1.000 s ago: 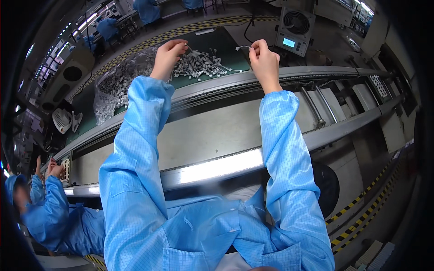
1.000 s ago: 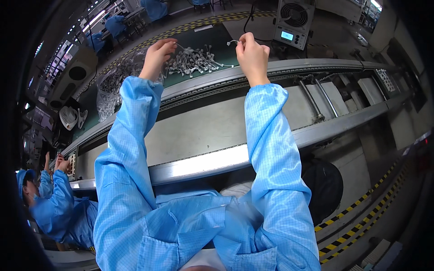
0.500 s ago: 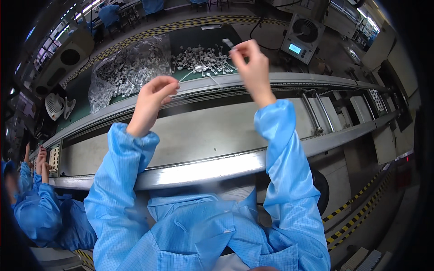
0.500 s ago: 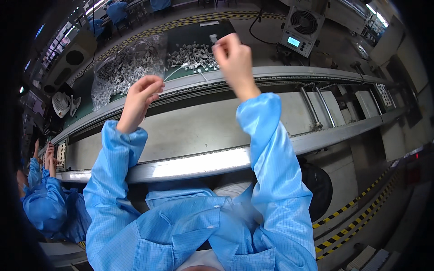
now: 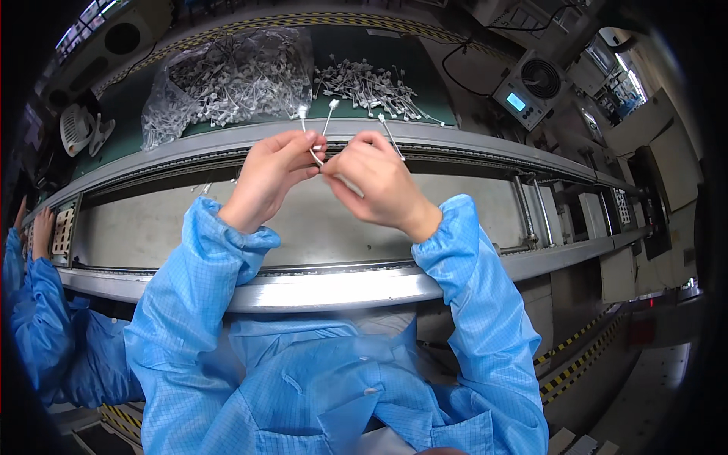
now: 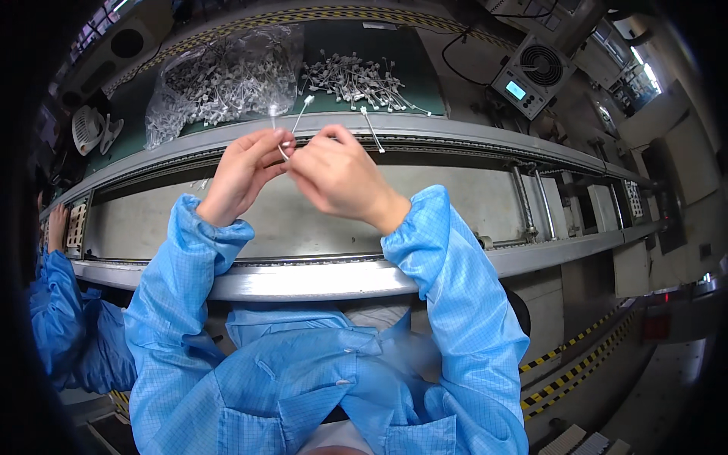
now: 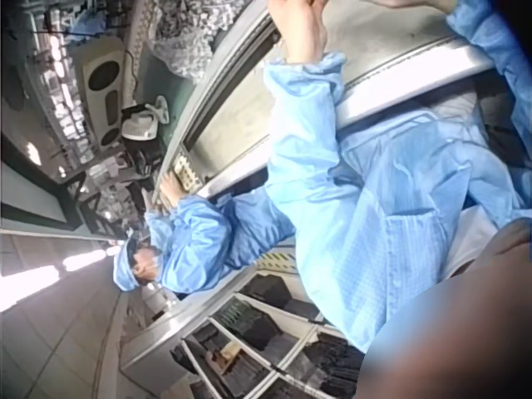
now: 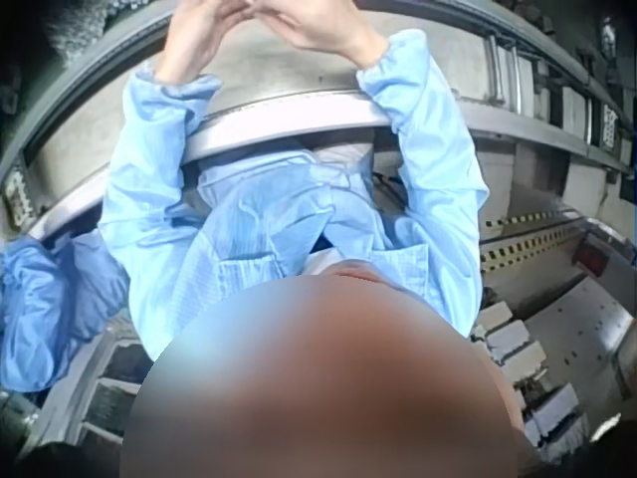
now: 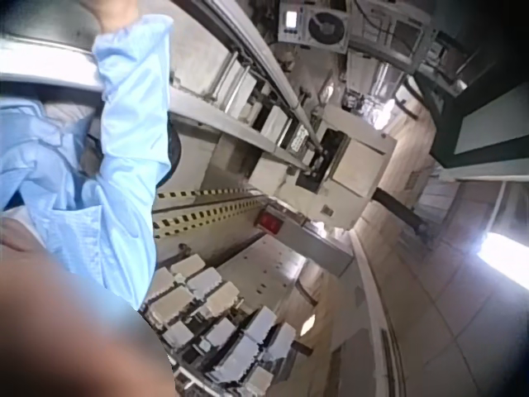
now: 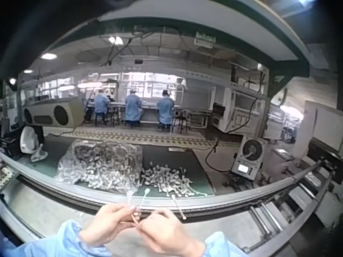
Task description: Manual assembly and inspection of components on electronic circuit boards at a production station.
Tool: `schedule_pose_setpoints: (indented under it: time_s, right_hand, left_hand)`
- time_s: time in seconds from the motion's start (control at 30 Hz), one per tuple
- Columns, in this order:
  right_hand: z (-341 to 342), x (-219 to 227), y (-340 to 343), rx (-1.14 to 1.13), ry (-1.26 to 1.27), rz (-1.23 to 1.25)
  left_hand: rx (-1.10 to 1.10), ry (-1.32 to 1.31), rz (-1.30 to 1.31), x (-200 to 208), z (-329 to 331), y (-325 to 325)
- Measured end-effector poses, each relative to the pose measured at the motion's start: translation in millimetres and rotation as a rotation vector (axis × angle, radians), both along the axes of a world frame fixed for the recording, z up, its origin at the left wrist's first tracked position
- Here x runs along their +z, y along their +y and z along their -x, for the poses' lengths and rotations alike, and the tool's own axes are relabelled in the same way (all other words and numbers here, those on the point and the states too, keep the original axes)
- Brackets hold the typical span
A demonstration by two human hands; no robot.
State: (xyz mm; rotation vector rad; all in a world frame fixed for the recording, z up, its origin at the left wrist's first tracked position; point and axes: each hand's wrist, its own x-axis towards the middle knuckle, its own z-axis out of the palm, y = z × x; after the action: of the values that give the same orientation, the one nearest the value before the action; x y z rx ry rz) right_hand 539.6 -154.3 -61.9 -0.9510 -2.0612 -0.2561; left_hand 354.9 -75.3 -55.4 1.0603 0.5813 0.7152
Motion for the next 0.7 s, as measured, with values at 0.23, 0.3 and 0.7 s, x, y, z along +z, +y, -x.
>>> schedule_pose_setpoints:
  time_s: [0.23, 0.3, 0.7]
  right_hand:
    - [-66.4, 3.7, 13.8, -0.76, 0.11, 0.343]
    - [-69.7, -7.6, 10.3, -0.81, -0.073, 0.473]
    - [-65.0, 9.0, 65.4, -0.888, 0.059, 0.357]
  left_hand:
    - [0.148, -0.11, -0.152, 6.9, 34.0, 15.1]
    - [0.161, -0.116, -0.186, 7.5, 41.1, 17.9]
    - [0.181, -0.086, -0.358, 4.8, 33.2, 0.2]
